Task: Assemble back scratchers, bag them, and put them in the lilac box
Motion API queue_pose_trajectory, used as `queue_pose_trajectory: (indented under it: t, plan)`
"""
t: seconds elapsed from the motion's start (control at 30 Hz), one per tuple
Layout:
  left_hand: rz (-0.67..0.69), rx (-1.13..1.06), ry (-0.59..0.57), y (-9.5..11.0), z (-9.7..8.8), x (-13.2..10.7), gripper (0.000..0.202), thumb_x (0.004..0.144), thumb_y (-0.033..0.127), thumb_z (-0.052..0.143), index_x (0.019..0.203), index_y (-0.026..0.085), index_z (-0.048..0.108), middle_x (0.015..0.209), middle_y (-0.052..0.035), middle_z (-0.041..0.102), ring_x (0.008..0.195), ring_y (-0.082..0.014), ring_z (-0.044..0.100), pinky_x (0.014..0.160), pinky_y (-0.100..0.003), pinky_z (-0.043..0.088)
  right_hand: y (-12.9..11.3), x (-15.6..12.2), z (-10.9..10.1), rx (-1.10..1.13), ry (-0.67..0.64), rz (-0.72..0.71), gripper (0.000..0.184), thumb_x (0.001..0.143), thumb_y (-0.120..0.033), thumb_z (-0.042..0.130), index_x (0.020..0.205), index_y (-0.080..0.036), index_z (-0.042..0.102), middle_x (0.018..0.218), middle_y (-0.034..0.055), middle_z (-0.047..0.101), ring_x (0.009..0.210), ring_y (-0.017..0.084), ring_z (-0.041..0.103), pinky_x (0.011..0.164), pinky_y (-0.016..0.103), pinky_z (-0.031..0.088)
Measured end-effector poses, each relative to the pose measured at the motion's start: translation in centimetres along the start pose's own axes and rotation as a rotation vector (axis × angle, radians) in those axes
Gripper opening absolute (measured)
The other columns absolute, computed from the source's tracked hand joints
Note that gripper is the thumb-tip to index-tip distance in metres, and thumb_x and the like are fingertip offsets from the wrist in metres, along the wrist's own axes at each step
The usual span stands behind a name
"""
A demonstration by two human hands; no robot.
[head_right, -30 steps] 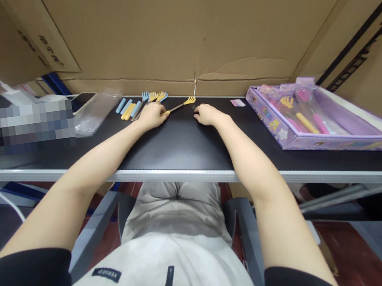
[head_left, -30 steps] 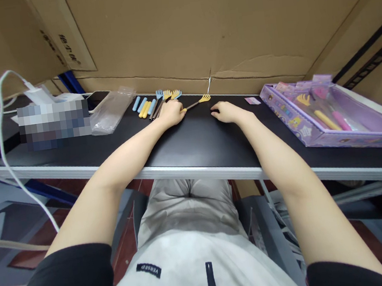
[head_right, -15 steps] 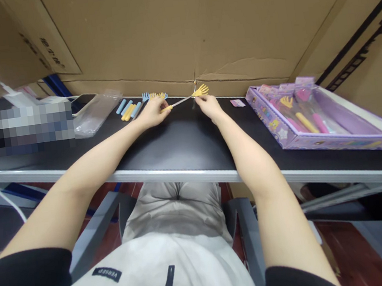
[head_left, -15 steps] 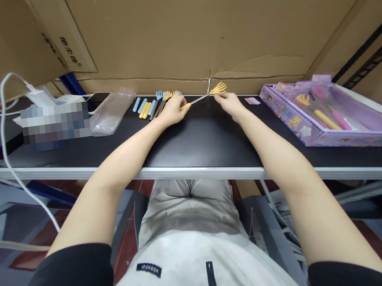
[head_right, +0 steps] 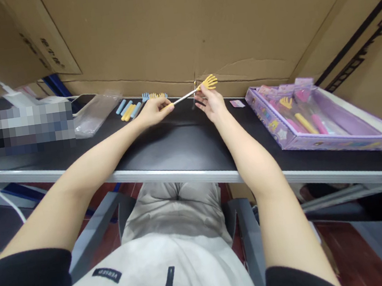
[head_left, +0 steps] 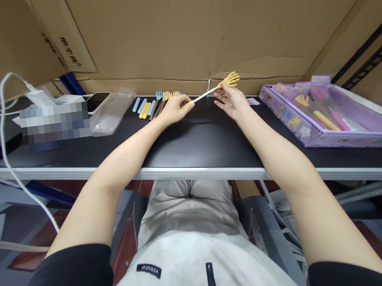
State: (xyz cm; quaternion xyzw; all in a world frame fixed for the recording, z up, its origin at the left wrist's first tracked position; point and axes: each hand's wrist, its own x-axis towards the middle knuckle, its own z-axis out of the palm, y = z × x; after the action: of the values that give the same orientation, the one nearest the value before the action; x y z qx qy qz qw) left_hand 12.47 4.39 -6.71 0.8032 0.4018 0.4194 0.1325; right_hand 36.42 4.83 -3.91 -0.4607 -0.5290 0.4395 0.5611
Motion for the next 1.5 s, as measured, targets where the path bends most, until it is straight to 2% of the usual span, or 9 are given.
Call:
queue_pose_trajectory:
  t: [0.1, 0.27, 0.5, 0.63, 0.77, 0.93, 1.17, 1.33, 1.5]
  plan:
    - [0.008, -0.020, -0.003, 0.0, -0.1, 0.0, 0.018, 0.096, 0.030, 0.067, 0.082, 0.019, 0.066, 0.070, 0.0007, 0.062, 0.073, -0.0172, 0.058, 0.073, -0.030, 0.044, 0.0, -0.1, 0.4, 0.086, 0.028, 0.017, 0.053, 0.078, -0.068, 0.096, 0.092, -0.028, 0.065, 0.104, 0.0012, 0.079, 0.118, 0.026, 0.075, 0.103, 0.048, 0.061]
    - [0.010, -0.042, -0.048, -0.4, -0.1, 0.1, 0.021, 0.098, 0.033, 0.064, 0.083, 0.019, 0.067, 0.069, -0.0008, 0.065, 0.070, -0.0173, 0.060, 0.072, -0.030, 0.045, 0.0, -0.2, 0.9, 0.116, 0.039, 0.024, 0.050, 0.081, -0.064, 0.096, 0.091, -0.026, 0.065, 0.097, 0.0003, 0.076, 0.107, 0.023, 0.075, 0.096, 0.044, 0.063]
    - [-0.027, -0.070, -0.072, -0.6, -0.1, 0.1, 0.021, 0.099, 0.030, 0.063, 0.082, 0.018, 0.067, 0.069, -0.0019, 0.068, 0.067, -0.0160, 0.061, 0.073, -0.029, 0.048, -0.4, -0.7, 1.4, 0.152, 0.065, 0.089, 0.043, 0.085, -0.050, 0.098, 0.089, -0.023, 0.065, 0.081, -0.0034, 0.064, 0.088, 0.016, 0.068, 0.094, 0.037, 0.059]
    - [-0.036, -0.056, -0.063, -0.5, -0.1, 0.1, 0.020, 0.099, 0.029, 0.064, 0.082, 0.018, 0.067, 0.069, -0.0016, 0.068, 0.068, -0.0162, 0.062, 0.074, -0.029, 0.048, -0.4, -0.7, 1.6, 0.110, 0.088, 0.097, 0.046, 0.082, -0.054, 0.099, 0.088, -0.024, 0.064, 0.078, -0.0033, 0.063, 0.086, 0.017, 0.070, 0.089, 0.039, 0.062]
    - [-0.045, -0.053, -0.062, -0.7, -0.1, 0.1, 0.019, 0.099, 0.030, 0.065, 0.084, 0.019, 0.068, 0.070, -0.0017, 0.069, 0.069, -0.0172, 0.064, 0.075, -0.030, 0.049, -0.5, -0.7, 1.6, 0.139, 0.087, 0.091, 0.045, 0.086, -0.054, 0.097, 0.086, -0.023, 0.064, 0.075, -0.0044, 0.061, 0.074, 0.013, 0.062, 0.082, 0.034, 0.062]
    - [-0.062, -0.047, -0.079, -0.3, -0.3, 0.2, 0.021, 0.100, 0.028, 0.065, 0.082, 0.018, 0.068, 0.070, -0.0020, 0.069, 0.069, -0.0169, 0.063, 0.075, -0.030, 0.049, -1.0, -1.1, 1.7, 0.190, 0.086, 0.119, 0.039, 0.096, -0.044, 0.089, 0.082, -0.021, 0.061, 0.071, -0.0070, 0.057, 0.063, 0.007, 0.052, 0.071, 0.025, 0.054]
    - [-0.087, -0.007, -0.104, 0.3, -1.2, 0.4, 0.020, 0.101, 0.029, 0.066, 0.085, 0.018, 0.070, 0.073, -0.0032, 0.071, 0.071, -0.0169, 0.064, 0.076, -0.029, 0.049, -1.0, -0.7, 1.6, 0.162, 0.093, 0.068, 0.041, 0.088, -0.047, 0.095, 0.085, -0.022, 0.062, 0.072, -0.0068, 0.056, 0.066, 0.009, 0.055, 0.073, 0.025, 0.055]
    - [-0.069, 0.023, -0.100, 0.4, -2.3, 0.7, 0.020, 0.100, 0.031, 0.068, 0.086, 0.018, 0.071, 0.075, -0.0036, 0.072, 0.075, -0.0177, 0.065, 0.079, -0.030, 0.050, -0.7, 0.1, 1.6, 0.138, 0.099, 0.031, 0.036, 0.097, -0.052, 0.085, 0.094, -0.020, 0.068, 0.078, -0.0040, 0.061, 0.075, 0.010, 0.064, 0.076, 0.026, 0.056]
    - [-0.096, -0.020, -0.099, 0.3, -3.0, 1.0, 0.019, 0.099, 0.031, 0.070, 0.086, 0.017, 0.072, 0.073, -0.0047, 0.070, 0.074, -0.0186, 0.064, 0.077, -0.031, 0.051, -0.8, 0.2, 1.9, 0.099, 0.107, -0.006, 0.041, 0.101, -0.058, 0.078, 0.098, -0.019, 0.070, 0.084, -0.0007, 0.065, 0.084, 0.013, 0.071, 0.073, 0.025, 0.057]
